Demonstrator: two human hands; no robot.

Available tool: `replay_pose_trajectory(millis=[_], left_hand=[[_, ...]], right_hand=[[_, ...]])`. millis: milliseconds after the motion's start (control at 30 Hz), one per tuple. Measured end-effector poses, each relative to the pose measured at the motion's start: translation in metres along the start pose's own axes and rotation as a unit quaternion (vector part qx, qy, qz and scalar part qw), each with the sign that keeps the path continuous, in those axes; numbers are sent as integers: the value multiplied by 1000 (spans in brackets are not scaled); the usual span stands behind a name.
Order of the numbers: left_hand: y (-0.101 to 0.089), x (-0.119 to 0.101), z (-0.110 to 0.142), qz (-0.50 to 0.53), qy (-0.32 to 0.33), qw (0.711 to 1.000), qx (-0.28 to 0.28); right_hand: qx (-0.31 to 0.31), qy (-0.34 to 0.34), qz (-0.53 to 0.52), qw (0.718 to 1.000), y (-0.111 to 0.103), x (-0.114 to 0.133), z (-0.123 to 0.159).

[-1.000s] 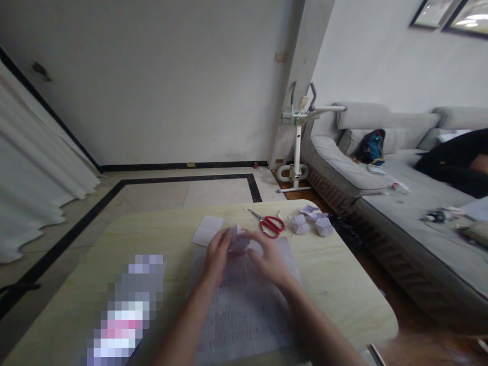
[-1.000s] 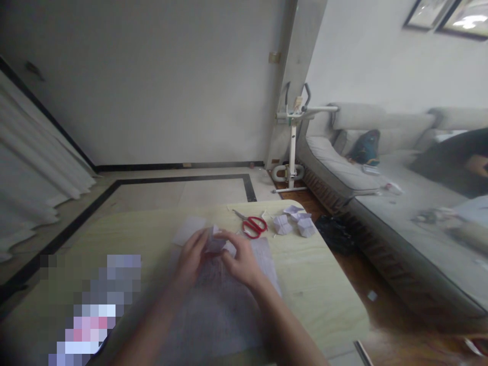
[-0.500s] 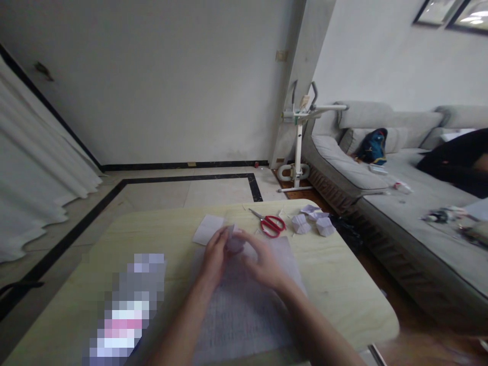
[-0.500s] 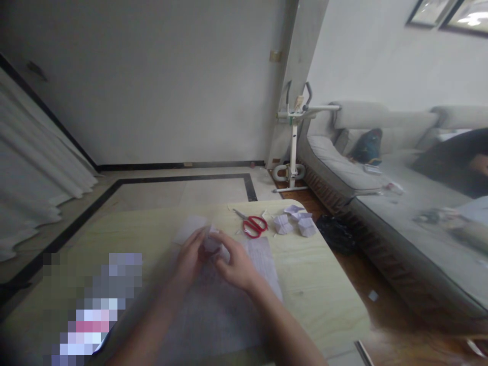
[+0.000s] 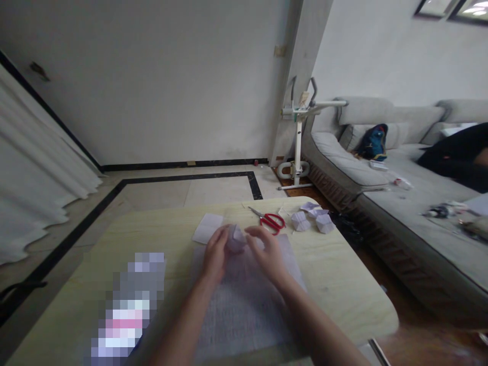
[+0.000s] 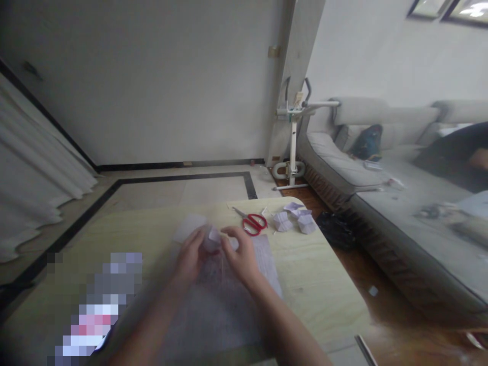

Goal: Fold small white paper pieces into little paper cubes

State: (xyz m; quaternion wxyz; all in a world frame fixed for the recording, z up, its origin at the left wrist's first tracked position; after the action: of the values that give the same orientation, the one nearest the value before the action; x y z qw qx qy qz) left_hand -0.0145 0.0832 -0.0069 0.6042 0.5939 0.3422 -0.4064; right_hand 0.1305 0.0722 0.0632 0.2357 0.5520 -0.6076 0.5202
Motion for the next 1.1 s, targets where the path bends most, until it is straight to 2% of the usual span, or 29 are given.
replay_pose_trajectory(millis=[67,200,300,433,533,600,700,800,967,1100], left_hand=[[1,-7,1,-70,23,997,0],[4,-31,7,-206,96,974,-10],[8,-39,10,-228,115,967,-10],[11,-39,11,-232,112,966,7],[5,-36,10,-197,102,975,-9],[1,-31,8,-121,90,989,-7],[4,-22,5,31,71,996,37],[13,-18,4,120,57,988,85],[19,-20,7,117,60,986,106],[20,-20,8,103,55,988,105]], right_hand=[[-12,26,-5,1000,-1,-9,-2],[2,81,-58,995,2,-24,-5],[6,99,-101,990,3,-29,-6],[15,107,-102,989,3,-30,-7],[20,96,-116,988,0,-30,-8],[12,90,-137,986,-4,-30,-8],[3,92,-195,976,-9,-33,-7],[17,92,-257,962,-5,-33,-7],[39,81,-291,953,1,-27,-7],[29,66,-250,966,-2,-21,-7]])
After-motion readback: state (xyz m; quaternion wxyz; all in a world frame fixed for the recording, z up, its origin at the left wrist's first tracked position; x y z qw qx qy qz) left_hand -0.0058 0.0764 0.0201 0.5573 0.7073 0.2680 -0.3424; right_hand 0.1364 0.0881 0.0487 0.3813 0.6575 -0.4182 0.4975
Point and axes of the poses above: each hand's wrist, its own z-axis away from the middle knuckle, its own y-axis out of the palm, x = y × z, the point moved 9 cm from there along -z, towards the middle knuckle, and after that the axes turned 13 degrees about x, right-handed, at the moved point
